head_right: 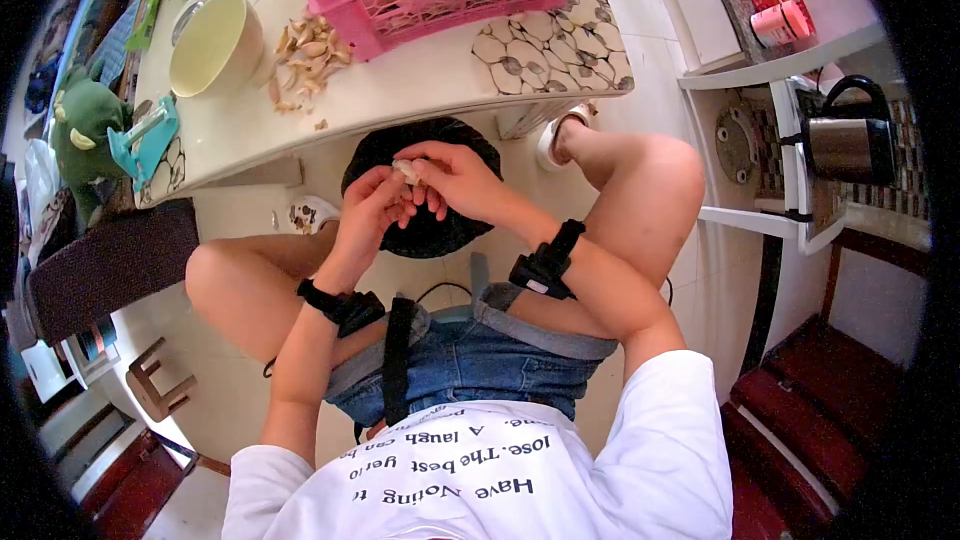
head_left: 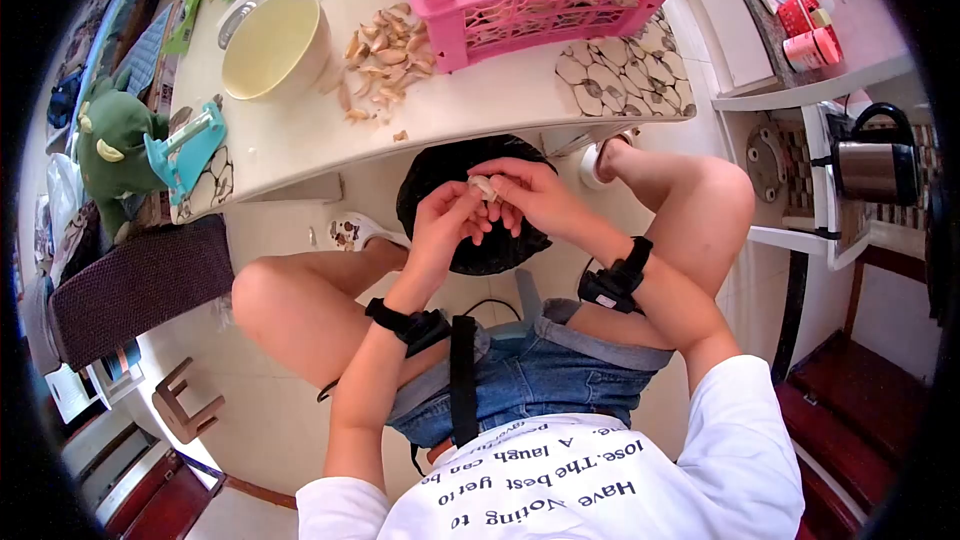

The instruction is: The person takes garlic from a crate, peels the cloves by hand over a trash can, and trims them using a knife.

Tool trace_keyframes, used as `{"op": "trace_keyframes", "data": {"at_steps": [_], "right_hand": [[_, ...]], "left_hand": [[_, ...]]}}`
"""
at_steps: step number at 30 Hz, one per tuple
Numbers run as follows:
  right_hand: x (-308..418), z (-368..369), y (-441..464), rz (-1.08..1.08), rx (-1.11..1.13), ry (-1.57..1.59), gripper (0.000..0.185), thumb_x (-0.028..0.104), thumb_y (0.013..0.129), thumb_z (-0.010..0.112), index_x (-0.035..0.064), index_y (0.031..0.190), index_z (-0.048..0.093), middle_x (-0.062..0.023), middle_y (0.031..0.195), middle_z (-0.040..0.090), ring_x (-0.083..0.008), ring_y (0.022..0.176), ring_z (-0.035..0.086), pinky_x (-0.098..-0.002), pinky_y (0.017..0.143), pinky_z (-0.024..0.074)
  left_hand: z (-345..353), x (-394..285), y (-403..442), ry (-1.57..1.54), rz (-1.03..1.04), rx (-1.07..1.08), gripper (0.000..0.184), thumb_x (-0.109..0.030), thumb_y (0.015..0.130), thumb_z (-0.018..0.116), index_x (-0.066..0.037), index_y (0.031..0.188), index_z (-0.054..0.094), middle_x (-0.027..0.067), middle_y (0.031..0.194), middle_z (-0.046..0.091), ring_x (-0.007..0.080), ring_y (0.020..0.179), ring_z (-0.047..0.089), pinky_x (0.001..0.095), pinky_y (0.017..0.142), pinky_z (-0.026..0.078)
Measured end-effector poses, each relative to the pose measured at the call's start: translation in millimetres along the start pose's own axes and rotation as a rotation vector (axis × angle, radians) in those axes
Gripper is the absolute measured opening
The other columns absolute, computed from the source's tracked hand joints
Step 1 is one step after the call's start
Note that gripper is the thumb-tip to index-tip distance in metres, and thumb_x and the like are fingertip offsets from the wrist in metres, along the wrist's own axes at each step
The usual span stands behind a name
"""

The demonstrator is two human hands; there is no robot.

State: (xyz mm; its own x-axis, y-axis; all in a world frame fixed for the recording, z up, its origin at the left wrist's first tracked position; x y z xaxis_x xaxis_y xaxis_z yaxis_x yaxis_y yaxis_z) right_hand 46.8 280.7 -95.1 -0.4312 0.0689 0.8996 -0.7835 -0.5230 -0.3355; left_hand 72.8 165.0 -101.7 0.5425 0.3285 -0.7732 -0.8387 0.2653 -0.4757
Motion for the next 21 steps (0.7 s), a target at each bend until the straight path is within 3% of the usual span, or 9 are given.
{"op": "trace_keyframes", "data": {"at_steps": [5, 8, 11, 15, 16, 17, 19, 21], "right_hand": [[4.8, 8.5, -5.1, -0.048, -0.053, -0.198, 0.032, 0.021, 0.095, 0.048, 0.0007, 0.118, 0.055, -0.0034, 0.071, 0.059, -0.0089, 0.057, 0.054, -0.0214, 0.047, 0.0447], [11.4, 12.5, -8.5, -0.028, -0.078, -0.295, 0.033, 0.021, 0.094, 0.050, 0.0019, 0.121, 0.054, -0.0018, 0.071, 0.057, -0.0065, 0.060, 0.053, -0.0199, 0.050, 0.0442], [17.1, 17.7, -9.4, -0.144, -0.103, -0.408, 0.034, 0.021, 0.094, 0.050, 0.0009, 0.121, 0.054, -0.0037, 0.073, 0.059, -0.0071, 0.062, 0.053, -0.0216, 0.054, 0.0458], [13.0, 14.8, -8.5, -0.335, -0.217, -0.563, 0.031, 0.018, 0.093, 0.049, -0.0022, 0.116, 0.055, -0.0121, 0.082, 0.064, -0.0146, 0.066, 0.060, -0.0264, 0.061, 0.0488], [16.1, 14.7, -9.6, -0.387, -0.254, -0.634, 0.030, 0.017, 0.093, 0.049, -0.0031, 0.114, 0.056, -0.0148, 0.085, 0.064, -0.0174, 0.068, 0.061, -0.0277, 0.063, 0.0494], [15.2, 14.8, -8.6, -0.387, -0.253, -0.636, 0.030, 0.017, 0.093, 0.049, -0.0031, 0.114, 0.056, -0.0148, 0.085, 0.064, -0.0174, 0.068, 0.061, -0.0277, 0.063, 0.0494], [18.5, 16.7, -9.4, -0.463, -0.270, -0.709, 0.028, 0.016, 0.093, 0.048, -0.0040, 0.110, 0.057, -0.0176, 0.086, 0.064, -0.0214, 0.072, 0.063, -0.0293, 0.065, 0.0498], [17.5, 15.2, -6.6, -0.461, -0.288, -0.654, 0.028, 0.017, 0.094, 0.047, -0.0037, 0.109, 0.057, -0.0159, 0.082, 0.064, -0.0192, 0.067, 0.062, -0.0285, 0.061, 0.0493]], "left_hand": [[-4.8, 4.6, 3.6, 0.198, 0.103, -0.006, 0.024, -0.027, 0.095, 0.048, -0.005, 0.088, 0.053, 0.0029, 0.072, 0.056, 0.0087, 0.059, 0.053, 0.0205, 0.047, 0.038], [0.1, 1.1, 1.9, 0.199, 0.081, -0.023, 0.032, -0.033, 0.097, 0.042, -0.005, 0.088, 0.053, 0.0026, 0.071, 0.056, 0.0064, 0.054, 0.048, 0.0191, 0.044, 0.033], [0.1, 4.1, 3.9, 0.264, 0.058, -0.027, 0.036, -0.034, 0.098, 0.039, -0.004, 0.085, 0.053, 0.0011, 0.068, 0.054, 0.0038, 0.050, 0.041, 0.0179, 0.041, 0.030], [4.8, 9.2, 1.0, 0.208, -0.018, -0.026, 0.035, -0.033, 0.098, 0.037, -0.004, 0.088, 0.052, -0.0006, 0.066, 0.051, 0.0032, 0.047, 0.036, 0.0186, 0.041, 0.027], [5.5, 11.6, 1.0, 0.176, -0.020, -0.040, 0.033, -0.036, 0.098, 0.037, -0.007, 0.090, 0.049, -0.0022, 0.064, 0.043, 0.0039, 0.047, 0.031, 0.0196, 0.040, 0.024], [5.2, 13.6, 1.2, 0.144, -0.021, -0.053, 0.032, -0.039, 0.098, 0.036, -0.009, 0.092, 0.047, -0.0039, 0.062, 0.035, 0.0047, 0.046, 0.027, 0.0206, 0.040, 0.021], [3.7, 18.2, 2.3, 0.130, -0.029, -0.060, 0.031, -0.038, 0.098, 0.036, -0.010, 0.091, 0.046, -0.0039, 0.063, 0.035, 0.0046, 0.046, 0.027, 0.0208, 0.040, 0.020], [3.1, 20.3, 2.1, 0.120, -0.037, -0.066, 0.030, -0.038, 0.098, 0.035, -0.010, 0.091, 0.045, -0.0040, 0.063, 0.035, 0.0046, 0.046, 0.026, 0.0211, 0.040, 0.020]]}}
Point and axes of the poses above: each hand's wrist, its own y-axis towards the middle knuckle, its own z-axis out of the palm, x = y × z, the point moved 7 cm from there along y, towards the middle knuckle
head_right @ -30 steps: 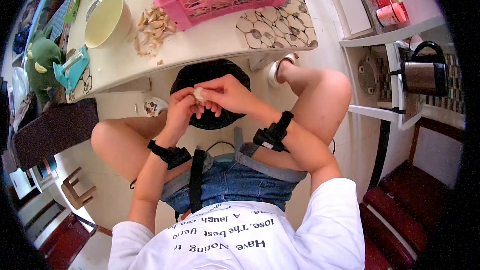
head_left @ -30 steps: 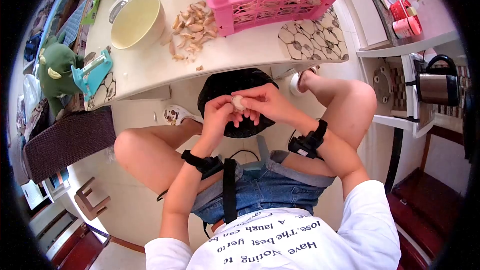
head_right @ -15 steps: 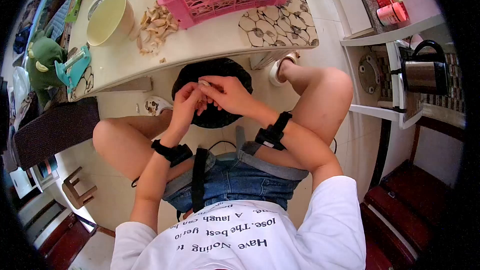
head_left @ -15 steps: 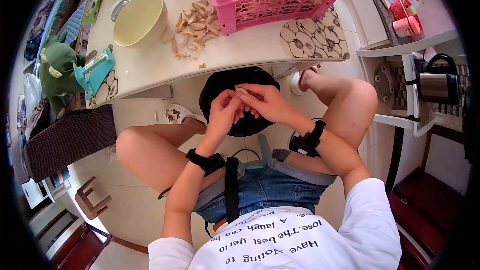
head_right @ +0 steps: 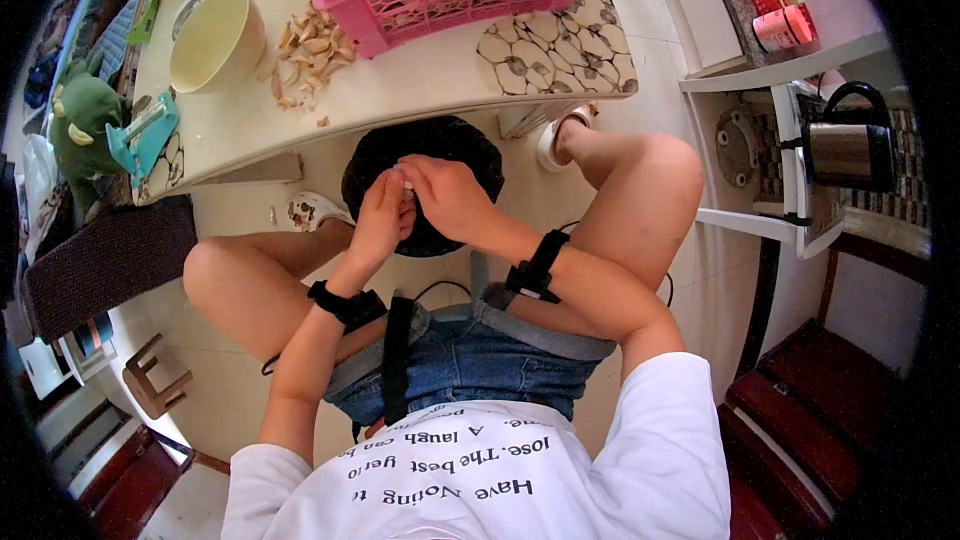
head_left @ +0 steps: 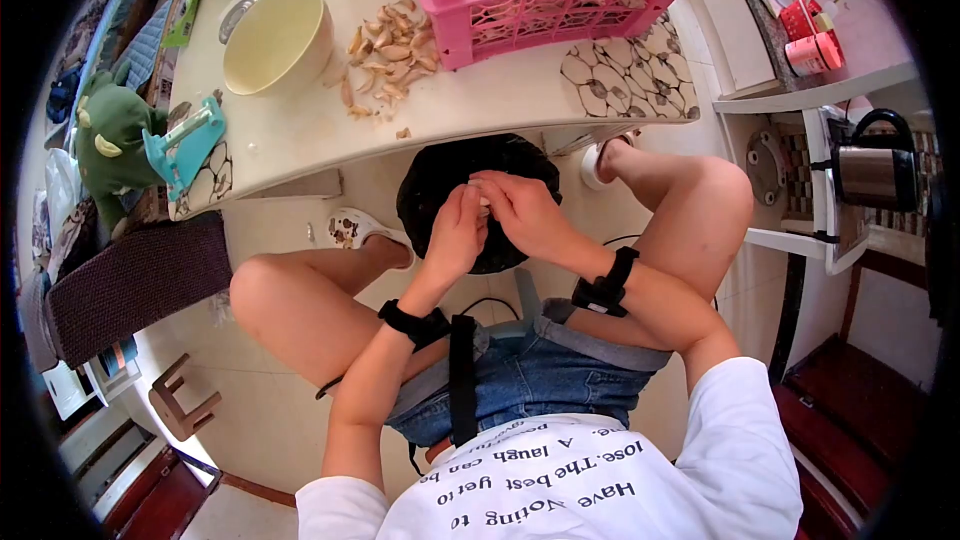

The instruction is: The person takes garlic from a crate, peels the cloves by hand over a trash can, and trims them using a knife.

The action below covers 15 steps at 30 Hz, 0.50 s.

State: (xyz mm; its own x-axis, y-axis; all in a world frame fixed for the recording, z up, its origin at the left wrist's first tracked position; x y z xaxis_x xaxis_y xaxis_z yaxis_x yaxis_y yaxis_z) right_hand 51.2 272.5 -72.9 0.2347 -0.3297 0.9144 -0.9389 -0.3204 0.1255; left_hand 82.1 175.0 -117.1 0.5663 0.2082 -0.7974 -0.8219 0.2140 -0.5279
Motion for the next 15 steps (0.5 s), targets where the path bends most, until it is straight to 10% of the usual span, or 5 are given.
{"op": "trace_keyframes", "data": {"at_steps": [7, 15], "right_hand": [[-26.5, 4.9, -4.2, 0.485, 0.129, 0.415, 0.030, 0.019, 0.095, 0.041, -0.0017, 0.104, 0.060, -0.0097, 0.067, 0.061, -0.0152, 0.049, 0.055, -0.0283, 0.048, 0.0448], [-11.0, 3.2, -5.0, 0.349, 0.072, 0.294, 0.032, 0.021, 0.097, 0.040, -0.0018, 0.111, 0.058, -0.0038, 0.061, 0.054, -0.0097, 0.044, 0.049, -0.0234, 0.042, 0.0398]], "left_hand": [[6.2, -9.5, -0.8, -0.124, 0.020, 0.141, 0.033, -0.037, 0.098, 0.036, -0.008, 0.085, 0.044, 0.0003, 0.064, 0.041, 0.0075, 0.046, 0.033, 0.0218, 0.039, 0.021], [4.3, -2.0, 3.6, -0.011, 0.024, 0.115, 0.038, -0.043, 0.096, 0.038, -0.007, 0.087, 0.047, 0.0000, 0.062, 0.043, 0.0072, 0.045, 0.034, 0.0217, 0.038, 0.021]]}}
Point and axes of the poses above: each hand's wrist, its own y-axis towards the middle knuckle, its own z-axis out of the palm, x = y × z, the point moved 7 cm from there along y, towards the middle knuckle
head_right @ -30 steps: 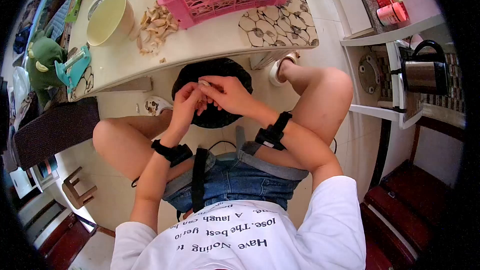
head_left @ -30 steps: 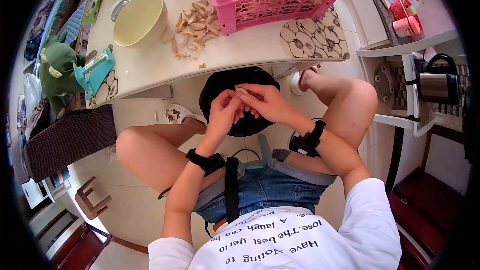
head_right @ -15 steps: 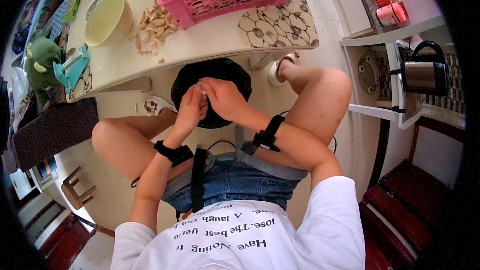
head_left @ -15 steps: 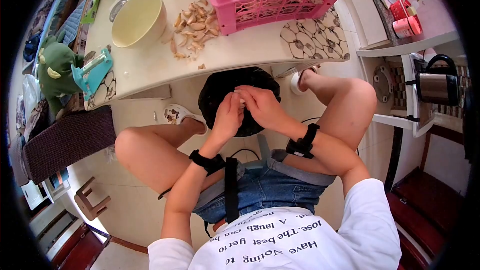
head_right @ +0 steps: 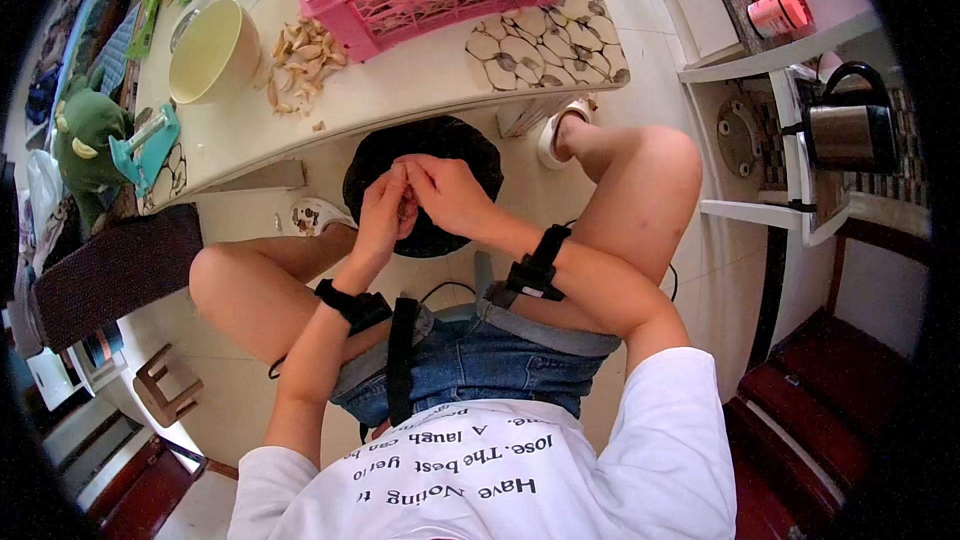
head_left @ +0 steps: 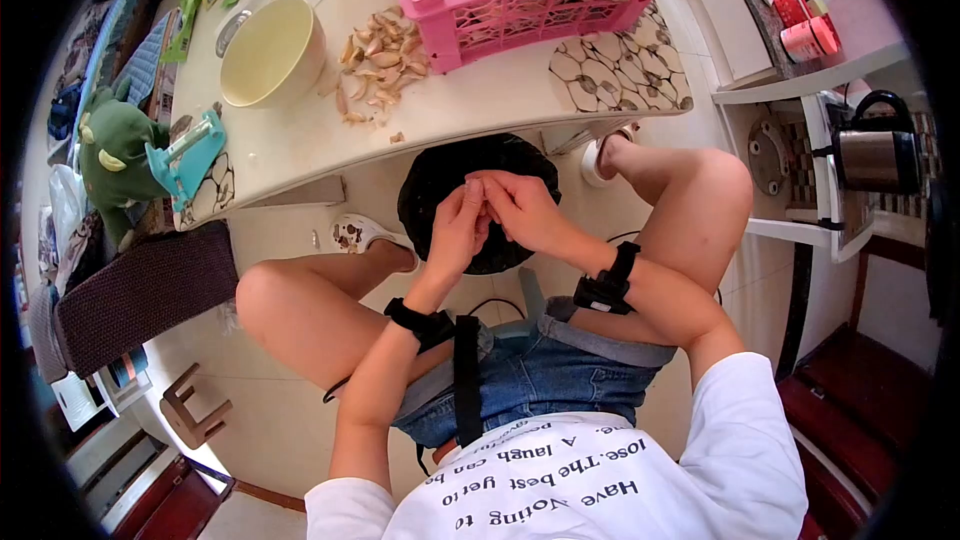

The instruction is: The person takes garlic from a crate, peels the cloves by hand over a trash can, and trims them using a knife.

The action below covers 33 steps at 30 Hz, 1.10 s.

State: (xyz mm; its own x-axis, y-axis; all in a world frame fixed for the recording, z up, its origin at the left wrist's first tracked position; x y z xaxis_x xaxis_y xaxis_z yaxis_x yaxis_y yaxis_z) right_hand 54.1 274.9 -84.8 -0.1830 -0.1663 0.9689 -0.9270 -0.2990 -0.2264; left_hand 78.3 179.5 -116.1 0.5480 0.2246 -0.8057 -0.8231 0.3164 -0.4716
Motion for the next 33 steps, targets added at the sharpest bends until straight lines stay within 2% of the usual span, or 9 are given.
{"op": "trace_keyframes", "data": {"at_steps": [1, 6, 8, 13, 18, 20, 26, 30, 33], "right_hand": [[1.5, 0.7, -0.4, -0.037, -0.010, -0.015, 0.032, 0.019, 0.097, 0.038, -0.0017, 0.112, 0.057, -0.0001, 0.058, 0.048, -0.0071, 0.043, 0.046, -0.0215, 0.040, 0.0377], [-6.9, 2.6, -0.3, 0.042, 0.002, 0.095, 0.032, 0.019, 0.097, 0.038, -0.0018, 0.112, 0.058, 0.0000, 0.056, 0.046, -0.0078, 0.042, 0.045, -0.0223, 0.040, 0.0378], [-9.1, 3.1, 1.8, 0.075, 0.026, 0.124, 0.032, 0.020, 0.098, 0.038, -0.0021, 0.111, 0.058, 0.0001, 0.056, 0.045, -0.0082, 0.042, 0.045, -0.0226, 0.040, 0.0379], [-19.0, 4.4, 6.2, 0.265, 0.134, 0.403, 0.034, 0.021, 0.098, 0.037, -0.0013, 0.114, 0.056, 0.0007, 0.057, 0.044, -0.0092, 0.042, 0.043, -0.0219, 0.041, 0.0384], [-12.7, 7.8, 1.9, 0.232, 0.175, 0.354, 0.035, 0.022, 0.097, 0.038, -0.0007, 0.118, 0.055, 0.0011, 0.058, 0.042, -0.0085, 0.045, 0.043, -0.0221, 0.041, 0.0390], [-9.7, 9.2, 0.9, 0.229, 0.202, 0.329, 0.035, 0.022, 0.097, 0.038, -0.0008, 0.118, 0.055, 0.0013, 0.058, 0.041, -0.0083, 0.046, 0.043, -0.0223, 0.041, 0.0393], [-9.1, 9.4, 1.6, 0.238, 0.211, 0.374, 0.035, 0.022, 0.097, 0.039, -0.0011, 0.120, 0.053, 0.0022, 0.057, 0.037, -0.0080, 0.046, 0.040, -0.0224, 0.041, 0.0396], [-9.7, 8.7, 2.7, 0.301, 0.212, 0.483, 0.030, 0.023, 0.097, 0.039, 0.0003, 0.103, 0.058, 0.0024, 0.058, 0.038, -0.0076, 0.045, 0.036, -0.0223, 0.040, 0.0368], [-12.8, 6.6, 3.8, 0.333, 0.241, 0.582, 0.028, 0.024, 0.097, 0.039, 0.0028, 0.088, 0.055, 0.0017, 0.059, 0.041, -0.0084, 0.045, 0.037, -0.0235, 0.040, 0.0367]], "left_hand": [[-1.3, 2.8, 2.4, 0.010, 0.038, -0.022, 0.037, -0.041, 0.097, 0.038, -0.008, 0.086, 0.047, -0.0009, 0.061, 0.042, 0.0063, 0.045, 0.033, 0.0212, 0.038, 0.021], [5.0, -5.7, -0.8, 0.024, 0.150, -0.110, 0.033, -0.035, 0.098, 0.038, -0.008, 0.083, 0.048, -0.0031, 0.059, 0.039, 0.0042, 0.044, 0.032, 0.0198, 0.038, 0.021], [0.6, -2.2, 0.6, 0.009, 0.163, -0.121, 0.033, -0.034, 0.097, 0.039, -0.006, 0.082, 0.049, -0.0019, 0.060, 0.043, 0.0047, 0.044, 0.033, 0.0197, 0.038, 0.021], [-5.4, 0.2, 2.4, -0.069, 0.093, 0.000, 0.031, -0.033, 0.095, 0.042, -0.006, 0.083, 0.051, 0.0008, 0.062, 0.049, 0.0058, 0.042, 0.035, 0.0199, 0.037, 0.022], [1.1, -9.7, -2.9, -0.038, 0.144, -0.071, 0.033, -0.033, 0.096, 0.040, -0.005, 0.084, 0.052, 0.0020, 0.063, 0.054, 0.0056, 0.041, 0.036, 0.0192, 0.037, 0.023], [0.5, -9.6, -0.8, 0.075, 0.177, -0.110, 0.034, -0.031, 0.098, 0.037, -0.002, 0.091, 0.053, 0.0019, 0.068, 0.060, 0.0036, 0.046, 0.042, 0.0169, 0.041, 0.027], [3.6, -8.0, 1.1, 0.142, 0.284, -0.060, 0.031, -0.032, 0.100, 0.033, -0.006, 0.097, 0.048, 0.0004, 0.069, 0.057, 0.0043, 0.042, 0.037, 0.0172, 0.038, 0.025], [-3.6, -8.5, 1.2, 0.258, 0.304, -0.083, 0.030, -0.033, 0.099, 0.033, -0.007, 0.095, 0.048, -0.0003, 0.070, 0.054, 0.0040, 0.043, 0.036, 0.0178, 0.039, 0.025], [-2.2, -3.8, 2.3, 0.063, 0.210, 0.013, 0.026, -0.030, 0.099, 0.034, -0.007, 0.093, 0.047, -0.0005, 0.069, 0.049, 0.0047, 0.044, 0.035, 0.0186, 0.039, 0.024]]}}
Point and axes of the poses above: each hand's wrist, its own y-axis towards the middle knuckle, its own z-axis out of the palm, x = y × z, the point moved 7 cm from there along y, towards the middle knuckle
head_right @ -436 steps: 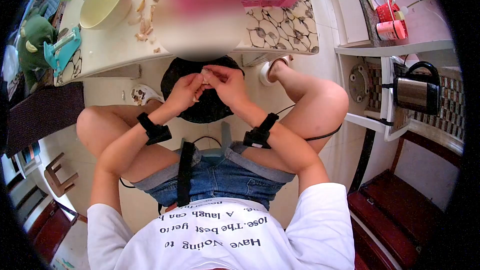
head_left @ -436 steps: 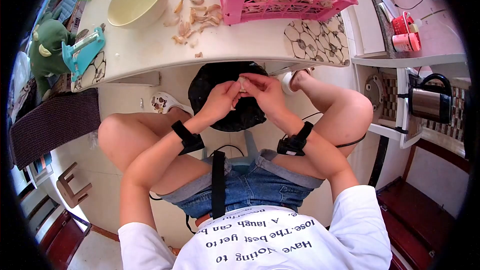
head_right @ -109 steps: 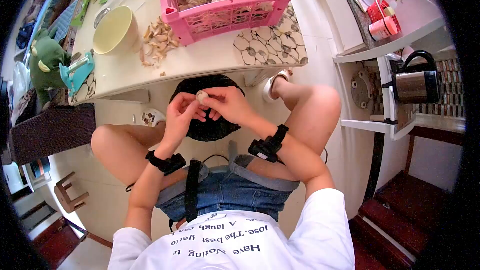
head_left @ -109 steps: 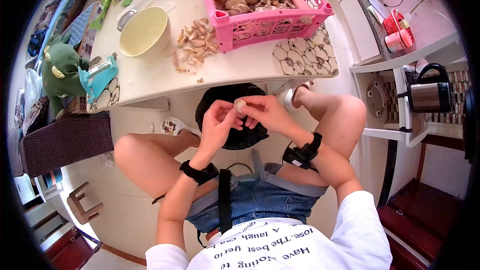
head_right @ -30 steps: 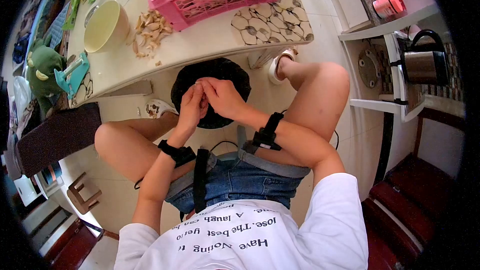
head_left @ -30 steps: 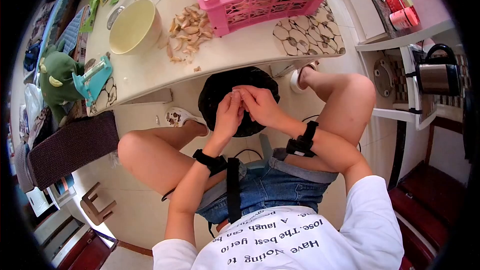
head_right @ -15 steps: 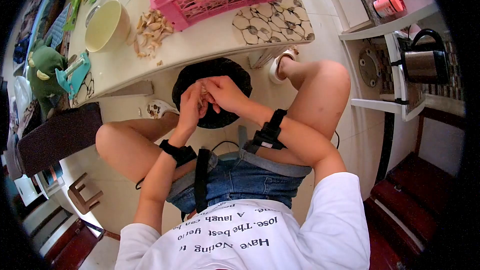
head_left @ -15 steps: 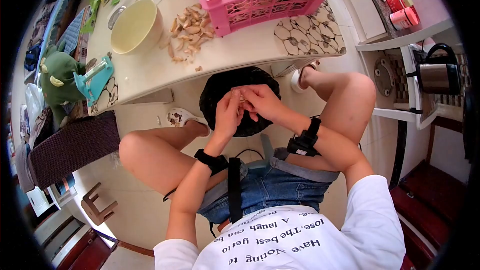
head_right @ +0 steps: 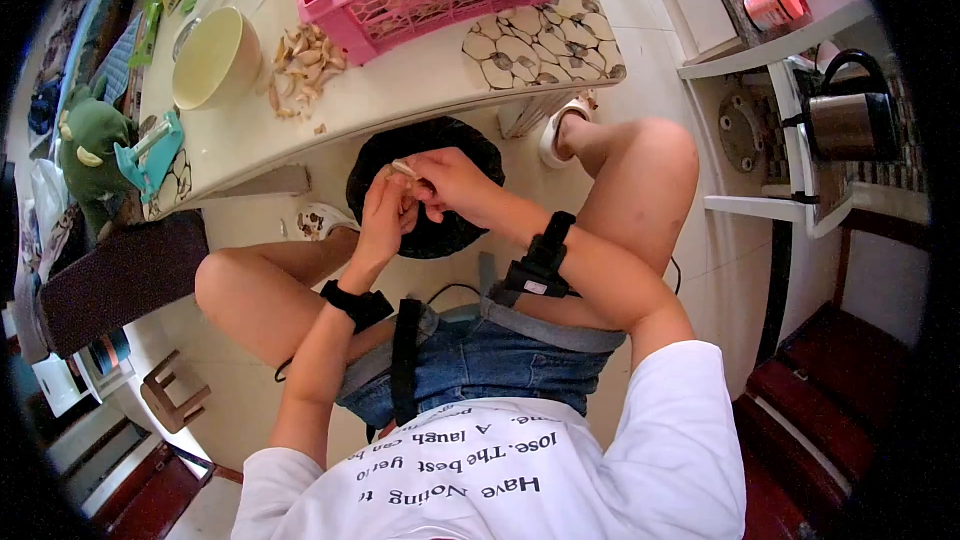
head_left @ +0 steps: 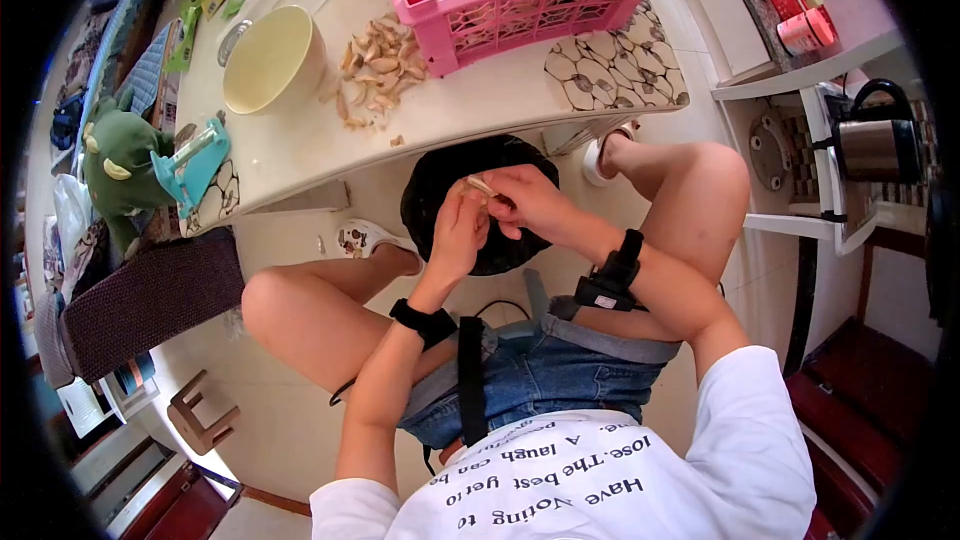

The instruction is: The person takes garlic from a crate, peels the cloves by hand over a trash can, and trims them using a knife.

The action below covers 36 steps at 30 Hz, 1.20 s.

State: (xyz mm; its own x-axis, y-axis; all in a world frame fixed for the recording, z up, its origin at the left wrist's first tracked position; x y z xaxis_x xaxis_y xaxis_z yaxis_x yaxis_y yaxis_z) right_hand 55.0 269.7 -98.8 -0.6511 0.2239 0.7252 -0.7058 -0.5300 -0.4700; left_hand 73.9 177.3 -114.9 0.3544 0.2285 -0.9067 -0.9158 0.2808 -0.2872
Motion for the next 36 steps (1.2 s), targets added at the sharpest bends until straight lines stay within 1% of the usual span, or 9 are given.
{"op": "trace_keyframes", "data": {"at_steps": [6, 14, 17, 19, 20, 23, 28, 32, 36], "right_hand": [[-4.2, -4.6, 0.7, 0.048, 0.043, 0.051, 0.028, 0.025, 0.097, 0.038, 0.0057, 0.083, 0.053, 0.0013, 0.058, 0.042, -0.0089, 0.044, 0.037, -0.0248, 0.041, 0.0364], [-5.0, 6.8, -3.1, 0.107, 0.167, 0.030, 0.027, 0.027, 0.096, 0.039, 0.0046, 0.097, 0.054, 0.0014, 0.056, 0.042, -0.0081, 0.043, 0.035, -0.0246, 0.039, 0.0357], [-5.0, 2.8, -1.4, 0.017, 0.020, 0.018, 0.027, 0.027, 0.096, 0.041, 0.0038, 0.097, 0.056, 0.0000, 0.057, 0.047, -0.0090, 0.045, 0.041, -0.0250, 0.039, 0.0373], [9.3, -4.6, -3.5, -0.218, -0.175, -0.453, 0.030, 0.028, 0.095, 0.043, 0.0021, 0.093, 0.057, -0.0010, 0.060, 0.051, -0.0094, 0.048, 0.048, -0.0250, 0.040, 0.0390], [8.7, -4.5, -4.7, -0.218, -0.176, -0.451, 0.030, 0.028, 0.095, 0.043, 0.0021, 0.093, 0.057, -0.0010, 0.060, 0.051, -0.0094, 0.048, 0.048, -0.0250, 0.040, 0.0390], [12.2, 0.9, -8.1, -0.206, -0.143, -0.616, 0.032, 0.028, 0.095, 0.043, -0.0003, 0.087, 0.055, -0.0073, 0.063, 0.056, -0.0175, 0.052, 0.054, -0.0302, 0.045, 0.0418], [18.2, 5.4, -9.7, -0.452, -0.164, -0.835, 0.033, 0.026, 0.095, 0.042, -0.0024, 0.080, 0.048, -0.0198, 0.067, 0.055, -0.0349, 0.063, 0.056, -0.0389, 0.058, 0.0427], [20.0, 6.6, -11.9, -0.456, -0.149, -0.811, 0.033, 0.027, 0.096, 0.041, -0.0020, 0.081, 0.048, -0.0176, 0.065, 0.055, -0.0323, 0.062, 0.056, -0.0380, 0.057, 0.0427], [17.8, 7.5, -13.8, -0.264, -0.115, -0.667, 0.034, 0.027, 0.096, 0.039, -0.0022, 0.081, 0.048, -0.0157, 0.064, 0.054, -0.0293, 0.059, 0.056, -0.0365, 0.056, 0.0428]], "left_hand": [[3.3, -3.0, -0.5, -0.222, -0.098, 0.047, 0.019, -0.025, 0.097, 0.038, -0.009, 0.091, 0.045, 0.0005, 0.067, 0.045, 0.0062, 0.044, 0.035, 0.0196, 0.038, 0.022], [2.0, -11.8, -0.1, 0.005, -0.016, -0.088, 0.027, -0.030, 0.096, 0.046, -0.009, 0.079, 0.048, -0.0037, 0.056, 0.041, 0.0031, 0.043, 0.034, 0.0187, 0.037, 0.023], [-5.2, -11.1, 0.7, 0.052, 0.042, -0.130, 0.028, -0.031, 0.096, 0.045, -0.010, 0.078, 0.048, -0.0040, 0.057, 0.042, 0.0024, 0.044, 0.034, 0.0177, 0.037, 0.023], [-10.4, -11.3, 1.9, 0.064, 0.036, -0.156, 0.025, -0.027, 0.096, 0.046, -0.009, 0.079, 0.048, -0.0042, 0.058, 0.042, 0.0022, 0.046, 0.035, 0.0176, 0.040, 0.025], [-13.3, -11.1, 2.2, 0.075, 0.030, -0.181, 0.022, -0.023, 0.096, 0.048, -0.007, 0.080, 0.049, -0.0044, 0.059, 0.043, 0.0020, 0.049, 0.036, 0.0175, 0.042, 0.027], [-11.1, -11.2, 4.5, 0.052, 0.066, -0.141, 0.028, -0.032, 0.097, 0.045, -0.010, 0.078, 0.046, -0.0039, 0.057, 0.042, 0.0027, 0.043, 0.033, 0.0177, 0.038, 0.024], [-10.0, -10.3, 2.9, 0.026, 0.038, -0.103, 0.024, -0.027, 0.096, 0.047, -0.010, 0.079, 0.045, -0.0045, 0.058, 0.041, 0.0022, 0.048, 0.035, 0.0172, 0.041, 0.026], [-9.2, -7.4, 4.1, -0.044, 0.045, -0.031, 0.025, -0.030, 0.096, 0.046, -0.010, 0.082, 0.044, -0.0042, 0.058, 0.040, 0.0026, 0.046, 0.033, 0.0172, 0.040, 0.024], [-5.6, -9.9, 3.4, -0.076, 0.054, 0.012, 0.025, -0.032, 0.097, 0.044, -0.010, 0.083, 0.043, -0.0036, 0.058, 0.040, 0.0028, 0.045, 0.032, 0.0173, 0.039, 0.024]]}}
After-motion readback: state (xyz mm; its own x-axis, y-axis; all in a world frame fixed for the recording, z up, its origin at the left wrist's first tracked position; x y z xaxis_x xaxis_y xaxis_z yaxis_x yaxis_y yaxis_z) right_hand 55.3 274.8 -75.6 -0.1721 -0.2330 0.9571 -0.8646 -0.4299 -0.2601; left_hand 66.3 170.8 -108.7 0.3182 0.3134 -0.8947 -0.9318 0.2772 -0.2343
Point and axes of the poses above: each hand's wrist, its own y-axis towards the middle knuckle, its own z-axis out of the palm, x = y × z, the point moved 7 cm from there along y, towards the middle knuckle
